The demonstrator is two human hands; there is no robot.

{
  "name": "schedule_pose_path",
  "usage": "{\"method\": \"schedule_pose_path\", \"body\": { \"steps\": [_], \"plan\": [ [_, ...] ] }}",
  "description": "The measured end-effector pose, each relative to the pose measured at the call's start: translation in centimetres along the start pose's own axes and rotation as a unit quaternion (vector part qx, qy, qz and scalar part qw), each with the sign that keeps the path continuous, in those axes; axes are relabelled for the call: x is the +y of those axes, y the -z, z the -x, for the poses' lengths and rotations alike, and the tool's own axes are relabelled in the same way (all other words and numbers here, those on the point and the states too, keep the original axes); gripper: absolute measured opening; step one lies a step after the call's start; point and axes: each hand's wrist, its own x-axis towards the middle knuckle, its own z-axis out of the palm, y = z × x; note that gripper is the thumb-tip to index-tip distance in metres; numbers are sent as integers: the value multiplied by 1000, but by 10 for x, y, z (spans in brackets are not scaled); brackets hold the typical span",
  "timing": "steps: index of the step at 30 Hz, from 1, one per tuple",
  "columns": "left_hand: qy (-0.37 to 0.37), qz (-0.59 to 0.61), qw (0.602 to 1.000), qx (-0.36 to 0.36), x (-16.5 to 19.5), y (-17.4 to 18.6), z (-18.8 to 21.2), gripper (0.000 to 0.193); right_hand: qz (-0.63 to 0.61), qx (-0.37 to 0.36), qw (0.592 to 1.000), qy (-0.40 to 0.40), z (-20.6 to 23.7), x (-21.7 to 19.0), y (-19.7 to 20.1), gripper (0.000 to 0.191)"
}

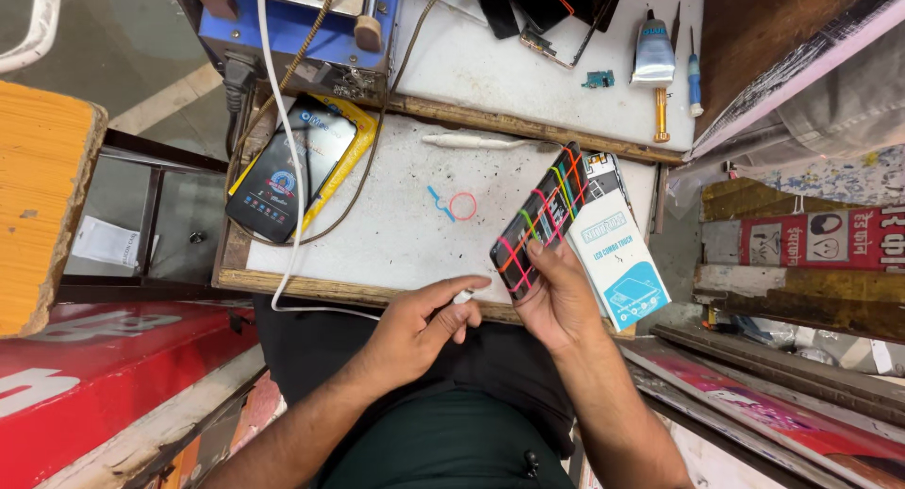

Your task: The person applies adhesive to the edges of a smartphone screen assembly, then secures it with multiple rubber bands. The person then removes the battery from a disassembled phone chassis and places it on the table. The person handles a yellow battery packaging and a phone screen box.

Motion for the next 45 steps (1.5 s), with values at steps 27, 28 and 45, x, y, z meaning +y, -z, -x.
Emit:
{"method": "schedule_pose_path", "body": {
  "steps": [27,28,45],
  "plan": [
    [148,-27,986,70,-2,-2,-12,16,192,32,975,109,18,26,-32,53],
    [144,-21,987,64,-3,-1,-13,15,198,44,974,98,18,27,-31,53],
    [305,-523,789,107,75,106,100,29,304,-34,944,-121,-44,74,-55,53]
  ]
}}
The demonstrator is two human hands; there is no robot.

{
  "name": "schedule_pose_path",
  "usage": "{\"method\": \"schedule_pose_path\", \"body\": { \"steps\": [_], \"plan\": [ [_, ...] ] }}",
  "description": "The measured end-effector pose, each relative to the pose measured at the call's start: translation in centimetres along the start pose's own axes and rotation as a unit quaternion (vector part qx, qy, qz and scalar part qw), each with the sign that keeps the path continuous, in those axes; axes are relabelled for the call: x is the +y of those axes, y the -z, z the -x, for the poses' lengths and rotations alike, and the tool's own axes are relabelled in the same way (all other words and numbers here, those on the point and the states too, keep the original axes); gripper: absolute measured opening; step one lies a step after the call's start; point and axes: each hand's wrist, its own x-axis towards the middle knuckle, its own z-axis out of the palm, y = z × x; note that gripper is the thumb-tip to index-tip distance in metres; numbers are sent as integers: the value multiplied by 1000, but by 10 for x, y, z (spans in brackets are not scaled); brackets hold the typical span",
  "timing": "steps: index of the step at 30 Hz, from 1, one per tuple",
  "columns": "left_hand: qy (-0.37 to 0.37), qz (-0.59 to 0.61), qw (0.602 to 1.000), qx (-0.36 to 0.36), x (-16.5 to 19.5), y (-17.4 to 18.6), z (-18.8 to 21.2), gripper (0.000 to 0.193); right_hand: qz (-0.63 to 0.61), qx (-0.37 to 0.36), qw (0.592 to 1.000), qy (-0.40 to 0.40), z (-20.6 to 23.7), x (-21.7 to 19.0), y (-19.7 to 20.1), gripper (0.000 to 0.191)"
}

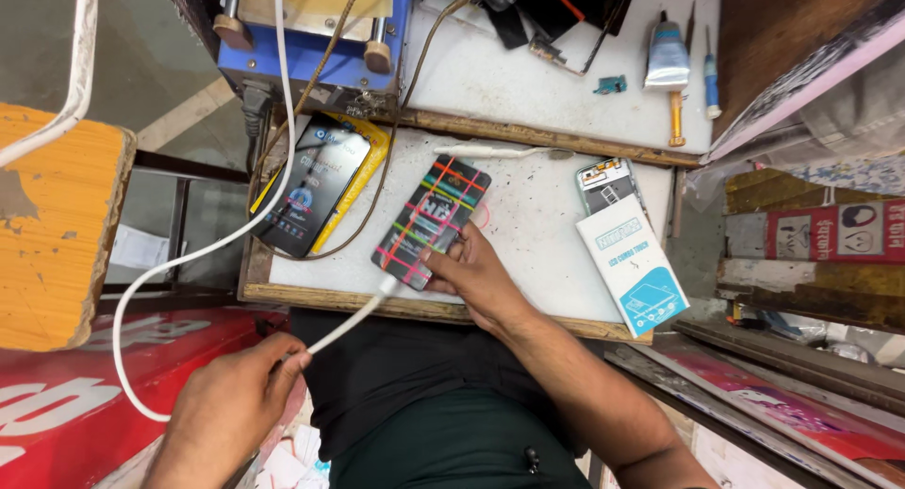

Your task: The person applies adhesive to the edges of a smartphone screen assembly, then secures it with multiple rubber bands. The person then removes the battery from a disassembled phone chassis and places it on the table. The person handles a yellow battery packaging and a phone screen box.

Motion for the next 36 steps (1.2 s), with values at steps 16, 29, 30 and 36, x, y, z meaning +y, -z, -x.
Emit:
{"method": "schedule_pose_path", "body": {
  "steps": [16,29,30,36],
  "plan": [
    [-330,-52,893,301,157,-86,-125,14,224,178,930,232,102,29,128,22],
    [-404,74,877,250,182,28,-120,6,358,321,831,280,113,-11,130,14],
    [-410,92,867,267,186,49,-125,5,358,326,833,267,111,-12,131,16],
    [-450,-16,708,544,246,163,-211,7,354,256,872,218,92,10,130,19]
  ]
}}
